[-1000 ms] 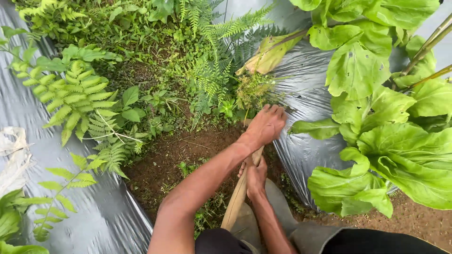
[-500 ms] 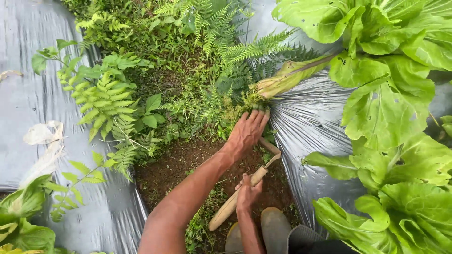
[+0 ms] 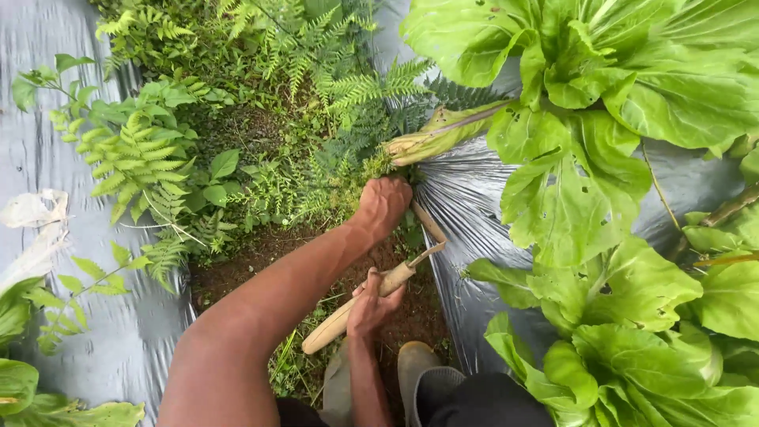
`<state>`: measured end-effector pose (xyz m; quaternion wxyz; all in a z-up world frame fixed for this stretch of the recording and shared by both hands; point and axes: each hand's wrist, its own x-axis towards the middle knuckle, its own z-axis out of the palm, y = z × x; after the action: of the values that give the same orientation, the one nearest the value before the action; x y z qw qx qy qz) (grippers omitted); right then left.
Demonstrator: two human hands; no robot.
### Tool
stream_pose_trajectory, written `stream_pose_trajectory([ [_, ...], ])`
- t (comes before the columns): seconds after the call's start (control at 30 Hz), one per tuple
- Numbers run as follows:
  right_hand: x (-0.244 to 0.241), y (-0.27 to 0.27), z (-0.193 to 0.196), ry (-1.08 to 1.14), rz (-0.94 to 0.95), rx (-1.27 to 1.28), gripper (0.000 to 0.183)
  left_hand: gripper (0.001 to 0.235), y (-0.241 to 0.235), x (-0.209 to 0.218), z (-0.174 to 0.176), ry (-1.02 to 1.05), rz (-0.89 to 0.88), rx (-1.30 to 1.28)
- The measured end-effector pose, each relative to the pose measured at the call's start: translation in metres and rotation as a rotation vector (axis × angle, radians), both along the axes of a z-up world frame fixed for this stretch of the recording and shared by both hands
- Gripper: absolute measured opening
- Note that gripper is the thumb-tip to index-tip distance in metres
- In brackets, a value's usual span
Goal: Using a hand hoe to remove weeds from a garden bed between plastic mulch.
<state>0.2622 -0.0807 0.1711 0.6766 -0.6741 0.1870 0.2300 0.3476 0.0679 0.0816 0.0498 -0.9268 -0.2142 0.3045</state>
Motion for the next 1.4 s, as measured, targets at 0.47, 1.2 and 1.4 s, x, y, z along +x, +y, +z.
stream_pose_trajectory([
  [0.47, 0.043, -0.007, 0.019, -0.253, 0.236, -0.141, 0.008, 0.064, 0.007, -0.045, 0.021, -0.490, 0.450, -0.448],
  [1.2, 0.009, 0.014, -0.033, -0.410, 0.241, -0.475, 0.025, 0.038, 0.027, -0.034, -0.007, -0.320, 0.024, -0.248],
  [1.4, 0.008, 0.003, -0.022, -0.352, 0.318, -0.455, 0.028, 0.047, 0.016, -0.060, 0.117, -0.349, 0.195, -0.257],
])
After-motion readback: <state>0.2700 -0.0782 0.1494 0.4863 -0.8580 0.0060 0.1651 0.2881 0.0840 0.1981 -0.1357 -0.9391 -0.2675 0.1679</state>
